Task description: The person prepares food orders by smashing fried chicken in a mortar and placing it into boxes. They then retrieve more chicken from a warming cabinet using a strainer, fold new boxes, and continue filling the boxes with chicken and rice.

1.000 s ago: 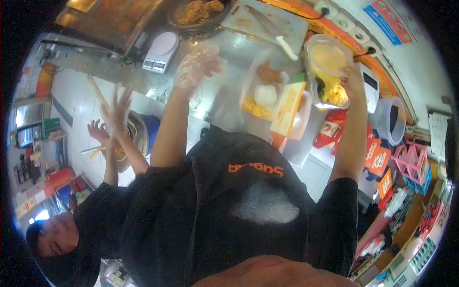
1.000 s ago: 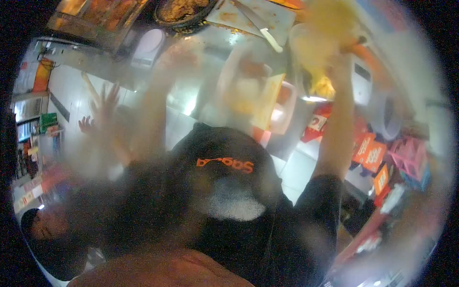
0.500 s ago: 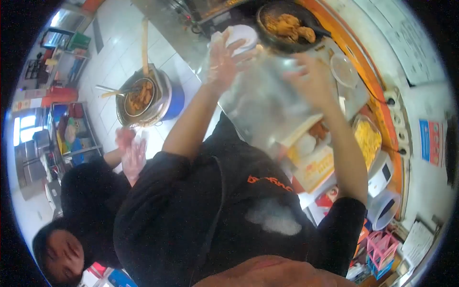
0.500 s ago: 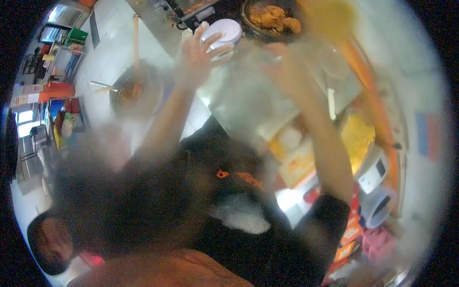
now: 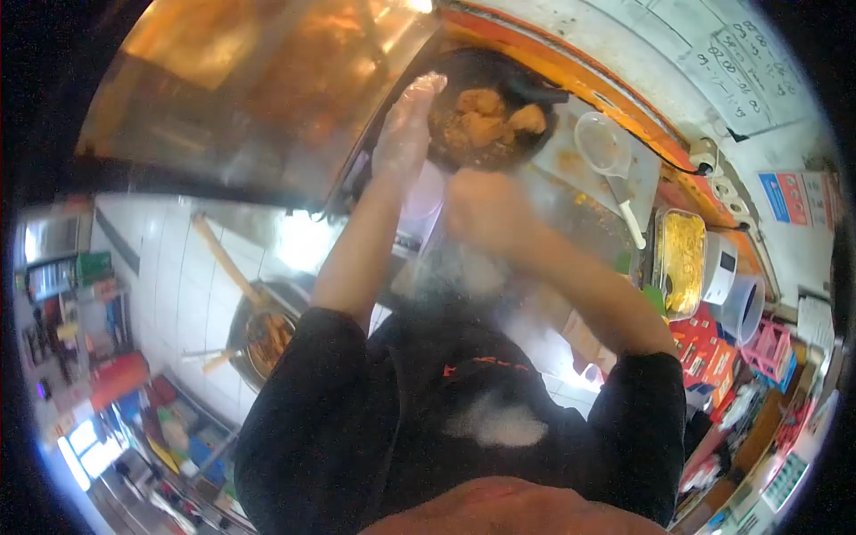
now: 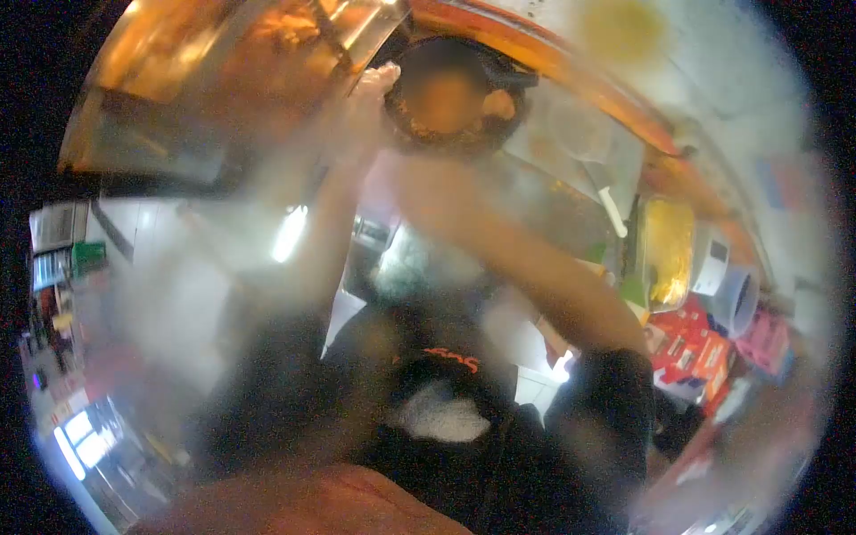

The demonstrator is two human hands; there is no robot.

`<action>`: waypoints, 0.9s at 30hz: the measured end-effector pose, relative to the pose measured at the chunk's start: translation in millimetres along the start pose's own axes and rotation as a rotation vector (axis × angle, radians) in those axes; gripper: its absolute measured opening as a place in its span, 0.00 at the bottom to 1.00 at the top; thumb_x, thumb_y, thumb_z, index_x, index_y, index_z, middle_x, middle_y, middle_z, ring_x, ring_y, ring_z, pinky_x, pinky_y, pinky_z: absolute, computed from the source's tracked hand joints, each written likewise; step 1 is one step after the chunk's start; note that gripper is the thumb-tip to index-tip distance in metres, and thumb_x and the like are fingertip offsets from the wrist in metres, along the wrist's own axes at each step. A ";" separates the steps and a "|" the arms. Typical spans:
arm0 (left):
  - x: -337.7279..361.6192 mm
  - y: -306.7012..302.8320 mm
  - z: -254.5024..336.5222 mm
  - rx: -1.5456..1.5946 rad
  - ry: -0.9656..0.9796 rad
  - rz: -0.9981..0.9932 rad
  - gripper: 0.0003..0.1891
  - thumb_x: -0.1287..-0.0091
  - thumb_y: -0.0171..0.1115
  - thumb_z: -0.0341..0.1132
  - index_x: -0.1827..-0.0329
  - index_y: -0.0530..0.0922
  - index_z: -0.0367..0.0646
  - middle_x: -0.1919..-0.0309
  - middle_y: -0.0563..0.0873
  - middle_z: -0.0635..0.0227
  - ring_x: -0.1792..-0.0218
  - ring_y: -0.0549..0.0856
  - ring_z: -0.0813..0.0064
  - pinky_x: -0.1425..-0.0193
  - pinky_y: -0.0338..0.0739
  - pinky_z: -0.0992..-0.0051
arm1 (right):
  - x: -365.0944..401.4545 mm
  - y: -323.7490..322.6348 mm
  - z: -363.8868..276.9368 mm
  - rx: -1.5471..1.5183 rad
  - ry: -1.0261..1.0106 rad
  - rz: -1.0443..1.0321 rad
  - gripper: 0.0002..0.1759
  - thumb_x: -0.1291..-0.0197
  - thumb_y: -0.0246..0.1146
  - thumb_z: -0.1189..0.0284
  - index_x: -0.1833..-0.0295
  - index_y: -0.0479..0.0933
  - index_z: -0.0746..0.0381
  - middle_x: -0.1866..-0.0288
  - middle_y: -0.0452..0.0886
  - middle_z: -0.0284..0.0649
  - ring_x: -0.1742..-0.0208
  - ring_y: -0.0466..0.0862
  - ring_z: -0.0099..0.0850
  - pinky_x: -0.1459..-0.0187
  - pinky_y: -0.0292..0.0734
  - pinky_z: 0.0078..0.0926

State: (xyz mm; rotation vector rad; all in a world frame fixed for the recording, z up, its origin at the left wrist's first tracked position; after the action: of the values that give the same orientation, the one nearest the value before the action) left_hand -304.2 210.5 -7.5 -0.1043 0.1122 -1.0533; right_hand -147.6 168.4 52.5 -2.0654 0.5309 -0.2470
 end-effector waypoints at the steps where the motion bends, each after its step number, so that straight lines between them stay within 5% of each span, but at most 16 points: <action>1: -21.7 6.6 -28.3 0.006 0.007 -0.028 0.25 0.27 0.42 0.56 0.38 0.77 0.56 0.39 0.79 0.71 0.42 0.79 0.72 0.34 0.65 0.77 | -17.4 -22.7 36.7 0.001 0.097 0.199 0.14 0.48 0.57 0.71 0.56 0.79 0.63 0.60 0.81 0.50 0.56 0.81 0.47 0.53 0.77 0.44; 2: -38.6 18.1 -63.4 -0.015 0.019 -0.158 0.23 0.29 0.47 0.54 0.38 0.77 0.53 0.40 0.79 0.66 0.43 0.80 0.68 0.33 0.66 0.75 | -33.9 -46.5 82.5 0.004 0.188 0.398 0.16 0.48 0.57 0.71 0.53 0.80 0.63 0.56 0.81 0.51 0.51 0.80 0.46 0.48 0.75 0.44; 3: -52.4 30.6 -82.5 -0.037 0.030 -0.285 0.23 0.30 0.53 0.51 0.38 0.77 0.50 0.40 0.80 0.62 0.44 0.81 0.65 0.33 0.66 0.72 | -44.6 -50.6 141.6 0.174 0.450 0.301 0.18 0.46 0.57 0.70 0.49 0.78 0.62 0.53 0.80 0.51 0.46 0.78 0.45 0.43 0.72 0.45; 4: -65.0 39.0 -83.0 -0.033 0.036 -0.302 0.23 0.30 0.53 0.51 0.38 0.77 0.50 0.40 0.80 0.62 0.44 0.81 0.65 0.33 0.66 0.72 | -49.2 -56.7 179.0 0.386 0.439 0.282 0.16 0.43 0.57 0.67 0.50 0.79 0.61 0.51 0.80 0.50 0.49 0.80 0.46 0.47 0.74 0.45; 6: -79.6 61.4 -79.5 -0.730 0.269 -0.412 0.24 0.35 0.58 0.44 0.38 0.76 0.44 0.41 0.79 0.54 0.42 0.80 0.58 0.35 0.70 0.67 | -59.7 -62.6 221.4 0.596 0.442 0.259 0.15 0.40 0.56 0.64 0.51 0.79 0.60 0.50 0.80 0.49 0.52 0.82 0.47 0.51 0.76 0.46; 8: -92.3 75.0 -85.5 -0.743 0.391 -0.375 0.23 0.37 0.58 0.42 0.40 0.76 0.42 0.43 0.80 0.52 0.43 0.80 0.54 0.37 0.72 0.64 | -73.8 -49.5 254.7 0.633 0.457 -0.092 0.23 0.45 0.61 0.70 0.41 0.74 0.58 0.46 0.78 0.46 0.43 0.77 0.44 0.42 0.73 0.42; 9: -98.2 80.7 -84.5 -0.752 0.503 -0.323 0.23 0.38 0.59 0.41 0.41 0.77 0.41 0.45 0.81 0.49 0.44 0.80 0.51 0.39 0.74 0.61 | -82.2 -46.8 271.5 0.630 0.471 -0.084 0.23 0.45 0.61 0.70 0.41 0.74 0.58 0.46 0.78 0.46 0.43 0.77 0.44 0.42 0.73 0.42; 11: -114.3 91.7 -84.5 -0.608 0.337 -0.415 0.22 0.39 0.58 0.41 0.43 0.77 0.41 0.48 0.82 0.48 0.46 0.80 0.48 0.41 0.75 0.59 | -96.1 -25.6 294.3 0.546 0.378 -0.166 0.33 0.51 0.67 0.73 0.36 0.70 0.58 0.40 0.76 0.46 0.40 0.76 0.45 0.40 0.72 0.41; 13: -116.3 114.3 -81.3 -0.874 0.276 -0.772 0.23 0.40 0.59 0.41 0.43 0.75 0.41 0.46 0.80 0.45 0.43 0.78 0.48 0.41 0.73 0.56 | -98.5 -34.9 279.1 0.495 0.394 -0.158 0.37 0.54 0.68 0.75 0.34 0.67 0.59 0.38 0.74 0.48 0.39 0.75 0.46 0.38 0.71 0.41; 17: -129.5 111.9 -114.5 -0.741 0.175 -0.688 0.24 0.43 0.64 0.40 0.44 0.73 0.39 0.48 0.80 0.44 0.45 0.79 0.49 0.43 0.74 0.58 | -100.0 -34.9 306.0 0.248 0.350 -0.034 0.43 0.57 0.67 0.79 0.30 0.61 0.62 0.34 0.70 0.53 0.35 0.72 0.49 0.34 0.67 0.42; 19: -123.4 103.2 -103.5 -0.679 0.093 -0.636 0.25 0.43 0.65 0.42 0.46 0.73 0.36 0.49 0.80 0.43 0.46 0.80 0.49 0.43 0.74 0.59 | -97.3 -39.5 301.5 0.211 0.428 -0.055 0.37 0.52 0.64 0.74 0.32 0.63 0.64 0.36 0.72 0.54 0.36 0.73 0.50 0.34 0.67 0.41; 21: -131.9 85.8 -120.4 -0.546 0.031 -0.291 0.26 0.43 0.66 0.42 0.47 0.73 0.34 0.50 0.81 0.44 0.49 0.81 0.48 0.45 0.75 0.59 | -94.8 -33.9 317.3 0.053 0.640 0.019 0.32 0.45 0.59 0.67 0.34 0.66 0.64 0.37 0.74 0.54 0.36 0.74 0.49 0.34 0.67 0.41; 22: -123.7 74.0 -98.0 -0.606 0.125 -0.107 0.24 0.42 0.64 0.43 0.49 0.74 0.34 0.53 0.81 0.44 0.52 0.81 0.47 0.47 0.75 0.58 | -97.0 -34.8 313.7 0.055 0.555 0.100 0.31 0.40 0.57 0.56 0.36 0.69 0.64 0.39 0.76 0.54 0.37 0.75 0.48 0.35 0.68 0.40; 27: -96.7 63.7 -82.6 -0.523 -0.077 -0.082 0.23 0.40 0.64 0.41 0.49 0.75 0.31 0.52 0.82 0.43 0.49 0.82 0.50 0.44 0.75 0.61 | -116.2 -58.3 265.1 0.077 0.516 0.237 0.36 0.39 0.58 0.45 0.38 0.71 0.63 0.41 0.77 0.54 0.38 0.76 0.48 0.38 0.70 0.42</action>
State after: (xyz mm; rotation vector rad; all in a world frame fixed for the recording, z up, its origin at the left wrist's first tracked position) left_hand -308.5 323.3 -94.0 -0.6262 0.3143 -1.0795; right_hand -134.3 450.7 -32.6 -1.8375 1.0526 -0.6552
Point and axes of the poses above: each hand's wrist, its own x-axis away from the middle knuckle, its own y-axis out of the palm, z = x × y, the point moved 6 cm from there along -x, towards the middle knuckle
